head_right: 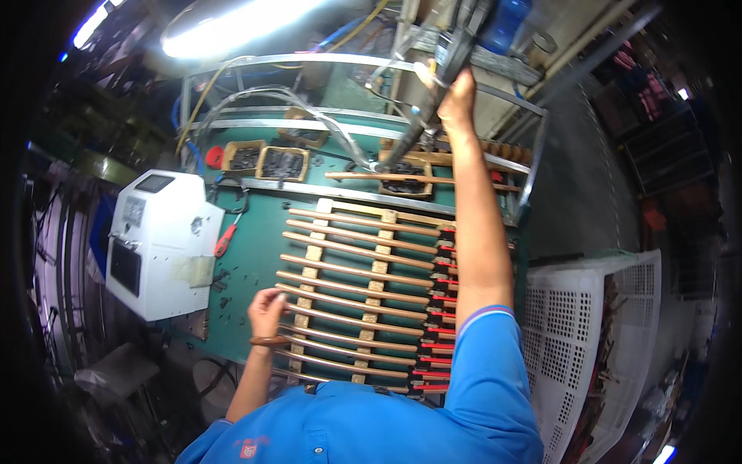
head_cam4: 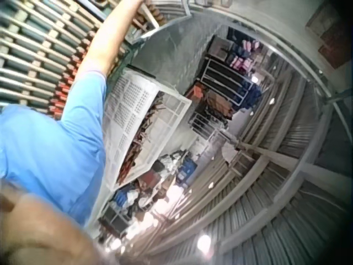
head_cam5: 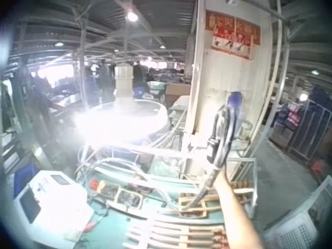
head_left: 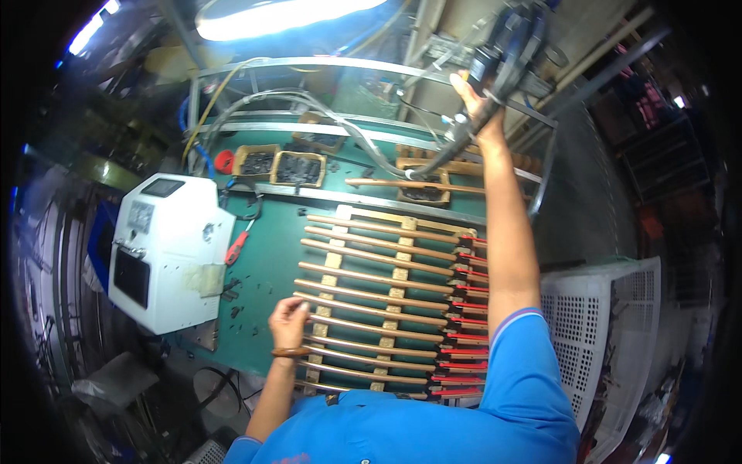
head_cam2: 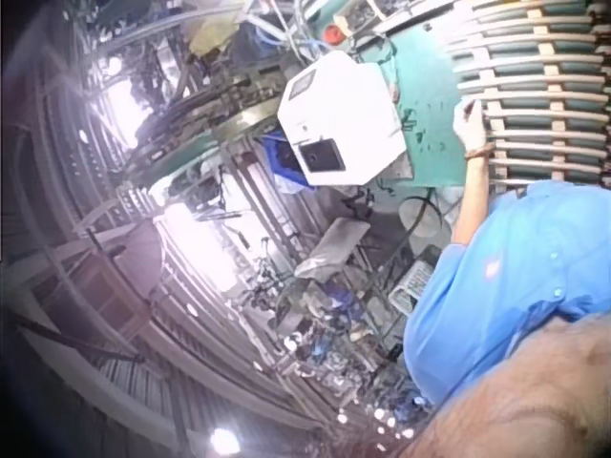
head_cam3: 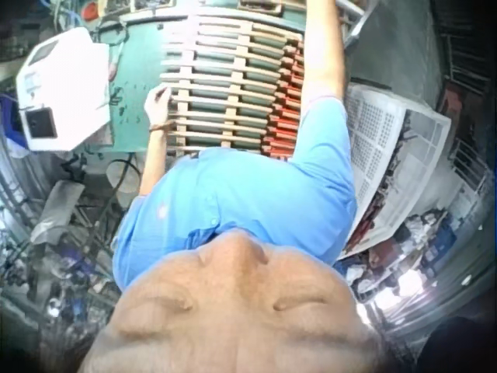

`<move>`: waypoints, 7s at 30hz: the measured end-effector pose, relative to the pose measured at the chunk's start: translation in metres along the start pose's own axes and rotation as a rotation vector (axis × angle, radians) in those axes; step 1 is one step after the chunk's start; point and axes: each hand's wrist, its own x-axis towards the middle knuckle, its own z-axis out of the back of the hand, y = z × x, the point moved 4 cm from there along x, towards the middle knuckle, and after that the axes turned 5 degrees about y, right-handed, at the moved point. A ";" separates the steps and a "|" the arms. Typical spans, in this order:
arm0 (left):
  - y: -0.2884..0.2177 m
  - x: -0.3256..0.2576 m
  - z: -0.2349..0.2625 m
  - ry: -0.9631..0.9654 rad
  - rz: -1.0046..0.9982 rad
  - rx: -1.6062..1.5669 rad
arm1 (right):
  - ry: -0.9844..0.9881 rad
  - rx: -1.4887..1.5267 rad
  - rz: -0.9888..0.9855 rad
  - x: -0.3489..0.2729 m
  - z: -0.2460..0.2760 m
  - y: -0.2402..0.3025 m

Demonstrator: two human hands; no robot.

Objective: The person arranges bamboo poles on a jig and uses a handheld tool to apply material to the joints between the poles. The person repeatedly positions the tool and applies material along the length of the assembly.

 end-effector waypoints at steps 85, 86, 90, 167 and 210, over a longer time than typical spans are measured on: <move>0.009 0.004 -0.086 0.676 0.720 -0.583 | -0.242 0.232 -0.344 -0.193 -0.039 0.195; 0.004 0.011 -0.075 0.637 0.628 -0.543 | -0.276 0.266 -0.359 -0.191 -0.028 0.181; -0.010 0.106 -0.005 0.077 0.061 -0.158 | -0.289 0.103 -0.240 -0.182 0.011 0.161; -0.050 -0.164 -0.140 2.124 0.154 0.326 | -0.191 0.090 -0.104 -0.191 0.082 0.143; -0.012 0.129 -0.178 0.459 -0.524 1.041 | -0.050 0.276 -0.121 -0.138 0.006 0.061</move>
